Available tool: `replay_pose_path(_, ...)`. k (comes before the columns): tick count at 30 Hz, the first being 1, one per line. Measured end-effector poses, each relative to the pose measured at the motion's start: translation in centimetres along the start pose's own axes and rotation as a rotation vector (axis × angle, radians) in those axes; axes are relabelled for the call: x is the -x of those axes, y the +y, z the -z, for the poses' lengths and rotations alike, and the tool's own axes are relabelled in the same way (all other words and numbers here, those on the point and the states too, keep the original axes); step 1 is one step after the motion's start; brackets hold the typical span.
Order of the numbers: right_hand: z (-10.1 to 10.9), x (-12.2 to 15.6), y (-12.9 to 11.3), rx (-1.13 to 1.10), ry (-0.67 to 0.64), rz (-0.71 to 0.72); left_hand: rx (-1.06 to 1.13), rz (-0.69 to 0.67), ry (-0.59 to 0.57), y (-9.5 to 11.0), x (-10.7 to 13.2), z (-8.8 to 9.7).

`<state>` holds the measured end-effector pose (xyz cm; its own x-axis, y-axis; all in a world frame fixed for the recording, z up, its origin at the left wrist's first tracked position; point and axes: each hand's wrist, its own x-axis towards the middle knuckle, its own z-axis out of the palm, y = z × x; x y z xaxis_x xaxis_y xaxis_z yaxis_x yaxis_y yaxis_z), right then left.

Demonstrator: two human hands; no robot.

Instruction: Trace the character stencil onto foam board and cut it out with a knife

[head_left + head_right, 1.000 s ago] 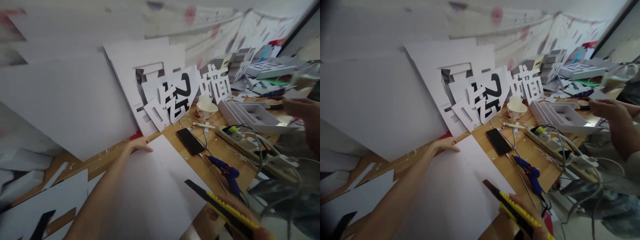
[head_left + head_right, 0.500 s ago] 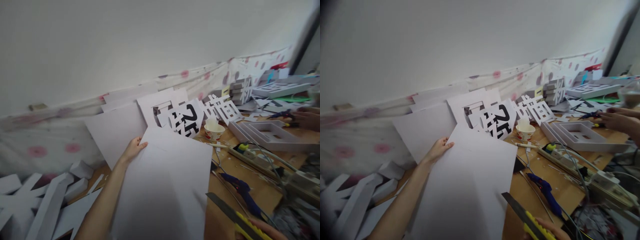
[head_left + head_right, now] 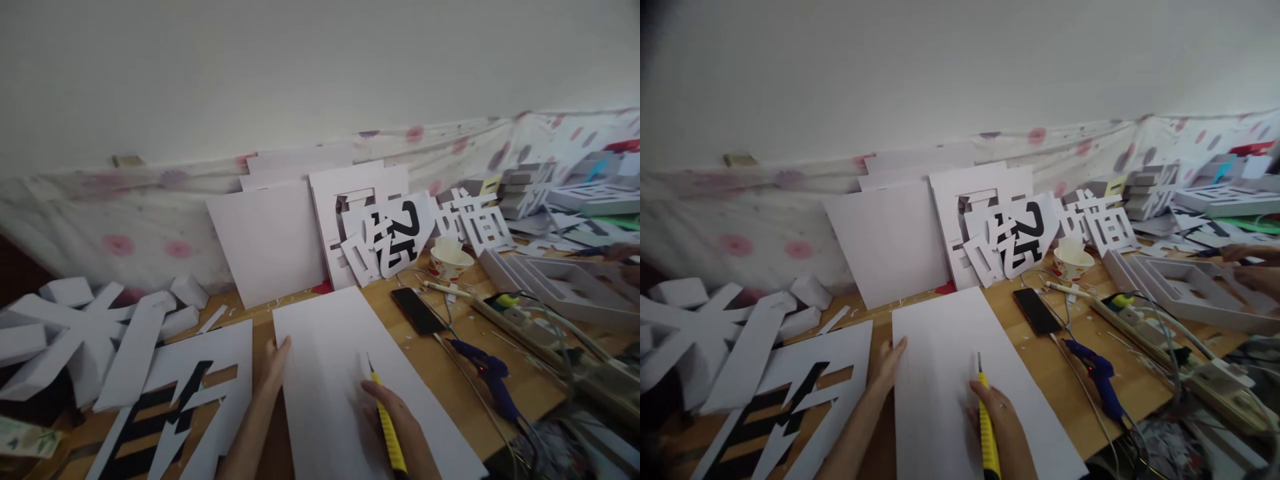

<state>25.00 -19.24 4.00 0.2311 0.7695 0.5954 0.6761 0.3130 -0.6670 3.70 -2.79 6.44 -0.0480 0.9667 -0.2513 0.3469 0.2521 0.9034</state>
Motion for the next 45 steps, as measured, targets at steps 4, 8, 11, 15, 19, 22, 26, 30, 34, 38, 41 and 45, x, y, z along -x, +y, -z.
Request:
replay_pose_path(4, 0.6, 0.2, -0.4, 0.019, 0.011, -0.124, -0.261, -0.016, 0.014, -0.8, -0.9, 0.6)
replay_pose_path(8, 1.4, -1.4, -0.8, -0.042, 0.16, -0.33, -0.534, -0.064, 0.08, 0.6, -2.4, 2.9)
replay_pose_path(11, 1.4, -3.7, -0.9, -0.24, 0.163, -0.409, -0.65, -0.185, 0.146, 2.2, -4.3, 2.9)
replay_pose_path(15, -1.2, -7.5, -0.9, -0.792, 0.022, -0.565, -0.69, -0.336, 0.063, 3.3, -8.6, -0.2)
replay_pose_path(19, -7.1, -10.6, 0.2, -1.202, -0.174, -0.78, -0.694, -0.41, 0.053, 2.5, -12.5, -2.7)
replay_pose_path(22, -11.0, -12.3, 1.9, -1.177, -0.215, -0.824, -0.683, -0.434, 0.05, 1.5, -13.8, -3.1)
replay_pose_path(26, -11.7, -14.9, 3.9, -1.036, 0.081, -0.627, -0.698, -0.421, 0.066, 0.9, -13.7, -3.0)
replay_pose_path(30, -10.2, -15.4, 4.0, -0.909, 0.144, -0.568, -0.764, -0.405, 0.078, 2.0, -13.2, -4.1)
replay_pose_path(34, -10.1, -12.5, 3.5, -0.732, 0.184, -0.645, -0.83, -0.376, 0.063, 3.7, -12.8, -5.9)
replay_pose_path(38, -10.3, -10.6, 3.8, -0.705, 0.213, -0.701, -0.884, -0.328, 0.054, 5.0, -12.6, -7.4)
replay_pose_path(41, -10.3, -11.1, 4.2, -0.707, 0.239, -0.703, -0.886, -0.353, -0.018, 5.7, -12.9, -8.3)
replay_pose_path(45, -10.3, -12.2, 4.6, -0.671, 0.196, -0.721, -0.883, -0.488, -0.159, 6.4, -14.0, -9.6)
